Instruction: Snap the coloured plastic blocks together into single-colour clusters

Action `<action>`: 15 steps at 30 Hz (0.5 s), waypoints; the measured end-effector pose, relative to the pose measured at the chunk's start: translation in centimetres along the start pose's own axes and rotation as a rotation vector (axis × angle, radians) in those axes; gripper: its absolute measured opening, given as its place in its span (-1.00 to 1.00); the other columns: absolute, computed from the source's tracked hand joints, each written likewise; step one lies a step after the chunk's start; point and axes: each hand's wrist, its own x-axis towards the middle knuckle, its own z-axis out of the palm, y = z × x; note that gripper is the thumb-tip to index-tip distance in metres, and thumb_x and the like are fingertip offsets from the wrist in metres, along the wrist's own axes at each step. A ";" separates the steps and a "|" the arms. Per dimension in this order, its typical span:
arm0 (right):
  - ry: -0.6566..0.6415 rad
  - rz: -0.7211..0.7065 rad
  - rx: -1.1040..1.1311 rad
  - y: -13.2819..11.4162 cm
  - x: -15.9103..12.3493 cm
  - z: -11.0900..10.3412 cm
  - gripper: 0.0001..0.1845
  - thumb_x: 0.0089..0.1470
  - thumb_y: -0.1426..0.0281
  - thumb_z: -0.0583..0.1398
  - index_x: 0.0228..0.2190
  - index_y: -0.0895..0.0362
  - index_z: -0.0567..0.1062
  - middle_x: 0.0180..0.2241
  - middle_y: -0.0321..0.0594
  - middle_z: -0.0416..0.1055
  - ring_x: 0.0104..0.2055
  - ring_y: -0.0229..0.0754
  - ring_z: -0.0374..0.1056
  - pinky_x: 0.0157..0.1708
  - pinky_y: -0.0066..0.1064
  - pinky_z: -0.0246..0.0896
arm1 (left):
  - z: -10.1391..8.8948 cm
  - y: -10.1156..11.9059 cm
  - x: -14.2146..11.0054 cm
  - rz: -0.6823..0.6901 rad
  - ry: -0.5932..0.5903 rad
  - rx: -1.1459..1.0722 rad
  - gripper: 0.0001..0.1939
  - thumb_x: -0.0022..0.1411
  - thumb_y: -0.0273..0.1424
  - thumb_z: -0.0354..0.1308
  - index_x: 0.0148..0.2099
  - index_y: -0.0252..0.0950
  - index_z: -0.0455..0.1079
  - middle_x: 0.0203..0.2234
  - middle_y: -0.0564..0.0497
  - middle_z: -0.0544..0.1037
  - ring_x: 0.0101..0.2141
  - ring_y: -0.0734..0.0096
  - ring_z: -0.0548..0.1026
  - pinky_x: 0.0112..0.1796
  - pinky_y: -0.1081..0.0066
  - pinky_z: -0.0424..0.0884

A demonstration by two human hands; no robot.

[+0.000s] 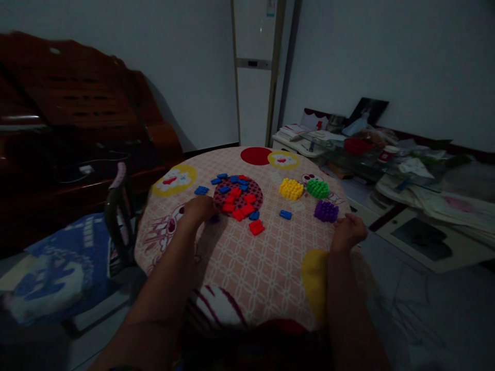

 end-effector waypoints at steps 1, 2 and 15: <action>0.018 0.004 0.004 0.0 0.0 0.0 -0.60 -0.13 0.41 0.01 -0.25 0.17 0.50 -0.52 -0.27 0.42 -0.50 -0.16 0.41 -0.49 -0.36 0.38 | 0.4 -0.3 0.2 0.015 0.012 -0.027 -0.86 0.06 -0.32 0.28 -0.33 -0.28 0.48 -0.28 -0.21 0.60 -0.14 -0.09 0.57 -0.08 0.00 0.42; 0.046 0.013 0.010 0.0 -0.1 0.1 -0.60 -0.13 0.41 0.01 -0.27 0.17 0.51 -0.51 -0.27 0.43 -0.50 -0.16 0.41 -0.48 -0.37 0.38 | 0.8 -0.4 0.5 0.030 0.025 -0.054 -0.86 0.04 -0.34 0.29 -0.33 -0.27 0.47 -0.29 -0.19 0.60 -0.14 -0.08 0.56 -0.08 0.00 0.41; 0.055 0.037 0.027 0.0 -0.1 0.2 -0.61 -0.11 0.38 0.02 -0.27 0.19 0.53 -0.53 -0.28 0.43 -0.55 -0.19 0.39 -0.48 -0.38 0.37 | -0.3 5.0 0.1 0.236 0.312 -0.220 -0.73 0.17 -0.42 0.29 -0.05 -0.26 0.47 -0.17 -0.11 0.56 -0.12 0.11 0.51 -0.08 0.22 0.40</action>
